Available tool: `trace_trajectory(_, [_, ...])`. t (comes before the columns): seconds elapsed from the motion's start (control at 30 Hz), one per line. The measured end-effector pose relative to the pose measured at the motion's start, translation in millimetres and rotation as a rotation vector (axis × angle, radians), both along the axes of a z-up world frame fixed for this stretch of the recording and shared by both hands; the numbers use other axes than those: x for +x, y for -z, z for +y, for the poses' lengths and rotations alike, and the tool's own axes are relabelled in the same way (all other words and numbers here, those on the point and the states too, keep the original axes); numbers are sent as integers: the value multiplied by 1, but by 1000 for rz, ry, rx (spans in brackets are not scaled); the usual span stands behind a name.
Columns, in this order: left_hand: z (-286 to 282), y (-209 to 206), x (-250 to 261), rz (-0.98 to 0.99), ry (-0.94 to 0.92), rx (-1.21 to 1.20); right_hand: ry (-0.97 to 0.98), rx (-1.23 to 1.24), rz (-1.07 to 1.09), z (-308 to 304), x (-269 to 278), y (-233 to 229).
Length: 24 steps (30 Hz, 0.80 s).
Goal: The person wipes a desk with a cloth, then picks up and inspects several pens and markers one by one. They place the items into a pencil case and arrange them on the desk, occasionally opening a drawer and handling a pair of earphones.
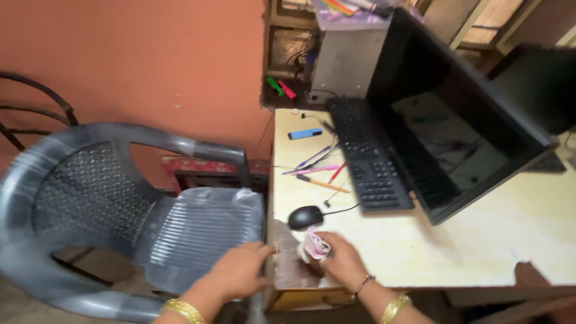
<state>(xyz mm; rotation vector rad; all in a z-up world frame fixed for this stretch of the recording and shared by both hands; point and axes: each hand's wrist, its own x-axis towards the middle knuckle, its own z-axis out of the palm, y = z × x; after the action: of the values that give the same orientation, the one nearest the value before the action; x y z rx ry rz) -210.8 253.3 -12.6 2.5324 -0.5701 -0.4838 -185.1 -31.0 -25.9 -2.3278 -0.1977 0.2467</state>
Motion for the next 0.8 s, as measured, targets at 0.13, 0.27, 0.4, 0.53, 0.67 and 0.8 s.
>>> trace_trajectory(0.13, [162,101,-6,110,116,599,-281,-745,-63,35,-1,16])
trace_trajectory(0.27, [300,213,-35,179,-15,833,-269,-884,112,60,-4,14])
trace_trajectory(0.4, [345,281,-43,271,-99,838,-169,-907,232,80,-6,2])
trace_trajectory(0.53, [343,299,-27,368,-160,742,-99,-917,300,97,-8,-2])
trace_trajectory(0.67, [344,296,-24,409,-208,674,-99,-965,319,105,-6,1])
trace_trajectory(0.8, [347,300,-27,436,-231,633,-70,-965,323,105,-5,7])
